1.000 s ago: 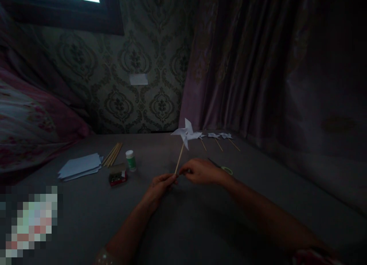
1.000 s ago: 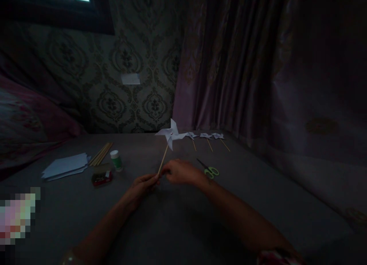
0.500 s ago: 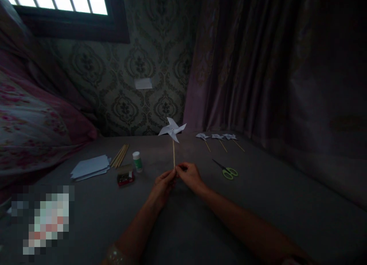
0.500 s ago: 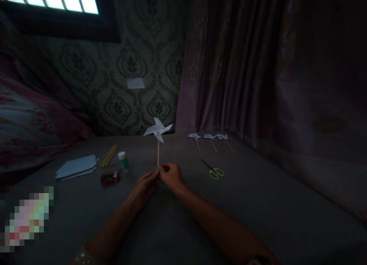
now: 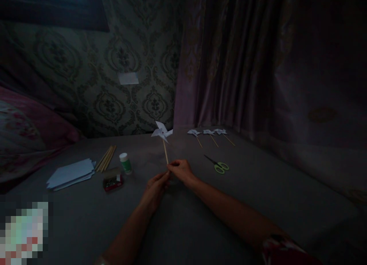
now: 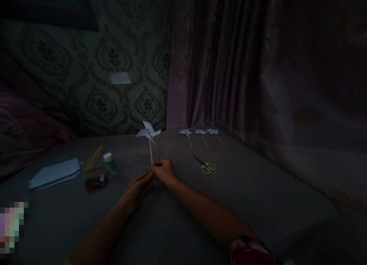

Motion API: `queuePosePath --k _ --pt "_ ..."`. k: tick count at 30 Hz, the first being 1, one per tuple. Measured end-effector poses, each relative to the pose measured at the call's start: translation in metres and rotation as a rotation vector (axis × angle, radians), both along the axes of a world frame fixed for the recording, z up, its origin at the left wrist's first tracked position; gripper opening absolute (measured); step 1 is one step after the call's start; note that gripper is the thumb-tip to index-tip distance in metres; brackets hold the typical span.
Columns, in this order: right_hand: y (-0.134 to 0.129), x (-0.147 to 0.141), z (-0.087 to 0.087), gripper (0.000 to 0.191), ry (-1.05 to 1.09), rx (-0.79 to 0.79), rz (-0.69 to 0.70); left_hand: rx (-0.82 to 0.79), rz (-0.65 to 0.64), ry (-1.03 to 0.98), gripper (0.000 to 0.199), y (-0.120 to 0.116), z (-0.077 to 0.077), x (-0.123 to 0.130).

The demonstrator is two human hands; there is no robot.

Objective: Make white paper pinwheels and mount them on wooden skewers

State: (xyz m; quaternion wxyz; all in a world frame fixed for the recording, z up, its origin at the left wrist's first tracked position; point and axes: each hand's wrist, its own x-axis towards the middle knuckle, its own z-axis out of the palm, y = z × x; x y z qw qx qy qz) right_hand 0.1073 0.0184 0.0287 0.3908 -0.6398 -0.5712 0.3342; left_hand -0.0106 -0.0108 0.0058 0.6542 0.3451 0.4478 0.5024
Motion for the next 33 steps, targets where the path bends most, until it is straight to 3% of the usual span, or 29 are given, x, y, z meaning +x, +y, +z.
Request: queuePosePath --k 9,15,24,33 --pt "0.042 0.053 0.006 0.020 -0.277 -0.011 -0.075 -0.091 0.019 0.043 0.013 0.002 0.005 -0.002" --pt "0.070 0.072 0.004 0.022 -0.421 -0.060 -0.155 -0.133 0.008 0.023 0.008 0.001 0.005 -0.002" --pt "0.109 0.073 -0.001 0.028 -0.487 -0.165 -0.275 -0.171 0.017 0.023 0.006 -0.001 0.010 0.000" --pt "0.129 0.060 0.003 0.032 -0.500 -0.197 -0.351 -0.178 0.009 0.016 0.010 0.000 0.011 -0.001"
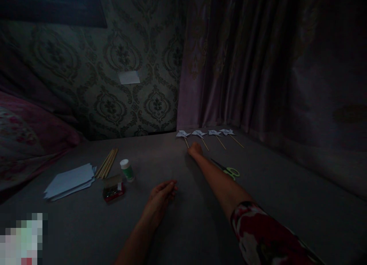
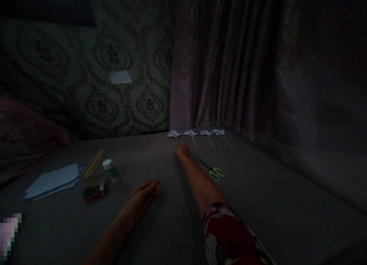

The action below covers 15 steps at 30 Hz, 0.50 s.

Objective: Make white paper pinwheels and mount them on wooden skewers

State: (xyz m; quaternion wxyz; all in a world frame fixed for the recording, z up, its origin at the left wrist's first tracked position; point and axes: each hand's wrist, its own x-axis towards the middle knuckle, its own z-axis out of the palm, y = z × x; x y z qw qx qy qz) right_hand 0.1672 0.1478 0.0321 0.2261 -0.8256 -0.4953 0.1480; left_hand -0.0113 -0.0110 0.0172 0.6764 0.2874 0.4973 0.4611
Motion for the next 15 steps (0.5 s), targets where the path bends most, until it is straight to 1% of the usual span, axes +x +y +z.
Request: queuePosePath --k 9,15 --pt "0.017 -0.005 -0.006 0.032 -0.035 0.003 0.000 0.005 -0.007 -0.032 0.014 0.002 -0.007 -0.002" --pt "0.018 -0.006 -0.010 0.031 -0.067 0.014 0.024 -0.020 0.002 -0.015 0.012 0.002 -0.004 -0.001"
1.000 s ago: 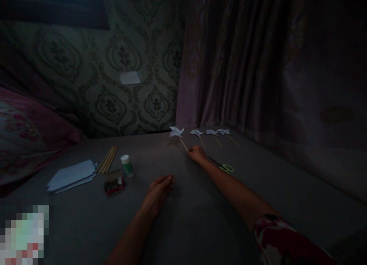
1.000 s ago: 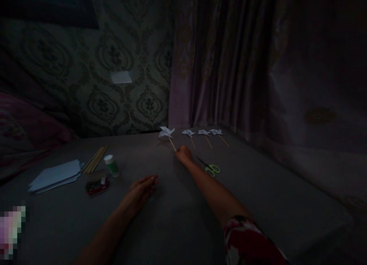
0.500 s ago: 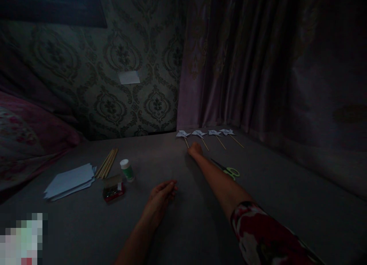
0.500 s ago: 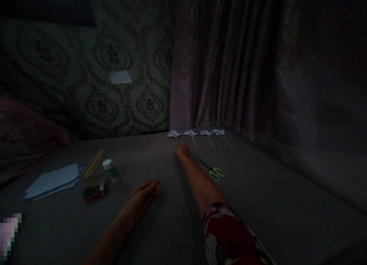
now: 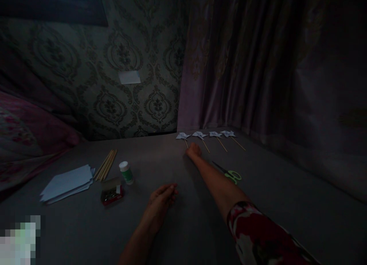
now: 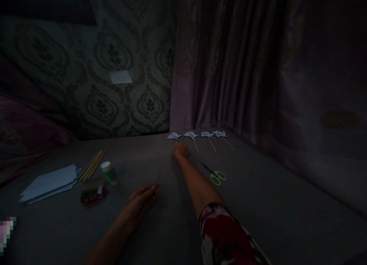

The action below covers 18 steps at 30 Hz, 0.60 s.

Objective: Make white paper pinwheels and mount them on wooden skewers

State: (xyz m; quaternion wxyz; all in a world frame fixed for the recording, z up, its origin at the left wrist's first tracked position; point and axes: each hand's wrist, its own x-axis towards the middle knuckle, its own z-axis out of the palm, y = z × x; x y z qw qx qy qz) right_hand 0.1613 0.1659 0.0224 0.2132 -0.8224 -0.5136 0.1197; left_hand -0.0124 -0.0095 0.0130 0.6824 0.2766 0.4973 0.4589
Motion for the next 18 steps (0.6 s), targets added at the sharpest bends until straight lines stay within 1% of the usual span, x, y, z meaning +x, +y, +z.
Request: queuePosePath --k 3,9,14,18 --pt "-0.0014 -0.0014 -0.0016 0.031 -0.017 0.004 0.011 -0.009 0.005 0.010 0.010 0.0003 0.0019 0.0003" --pt "-0.0053 -0.0035 -0.0042 0.029 -0.051 0.010 0.033 0.006 -0.008 0.014 0.014 0.0007 0.0015 -0.0005" --pt "-0.0076 -0.0048 -0.0046 0.031 -0.073 0.014 0.040 0.002 -0.004 -0.011 0.009 0.0003 0.0010 -0.0007" --pt "-0.0083 -0.0055 -0.0045 0.032 -0.079 0.010 0.045 0.010 -0.004 -0.010 0.011 -0.0007 0.0018 -0.0006"
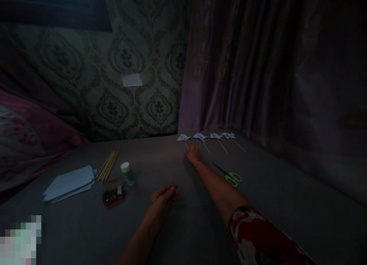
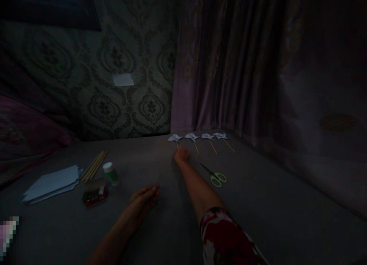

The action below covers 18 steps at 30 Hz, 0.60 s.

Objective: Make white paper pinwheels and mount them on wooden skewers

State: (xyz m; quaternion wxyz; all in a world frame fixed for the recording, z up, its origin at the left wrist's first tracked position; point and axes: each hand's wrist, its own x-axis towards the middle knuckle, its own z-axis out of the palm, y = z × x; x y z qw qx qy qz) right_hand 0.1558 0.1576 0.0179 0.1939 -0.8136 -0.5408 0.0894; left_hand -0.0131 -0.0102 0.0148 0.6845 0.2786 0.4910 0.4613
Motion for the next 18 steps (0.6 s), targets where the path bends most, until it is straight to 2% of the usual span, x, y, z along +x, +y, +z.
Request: queuePosePath --k 18 --pt "-0.0060 0.0004 0.0054 0.029 -0.003 -0.017 0.009 0.036 -0.009 0.009 0.018 -0.0004 -0.0019 -0.0002"
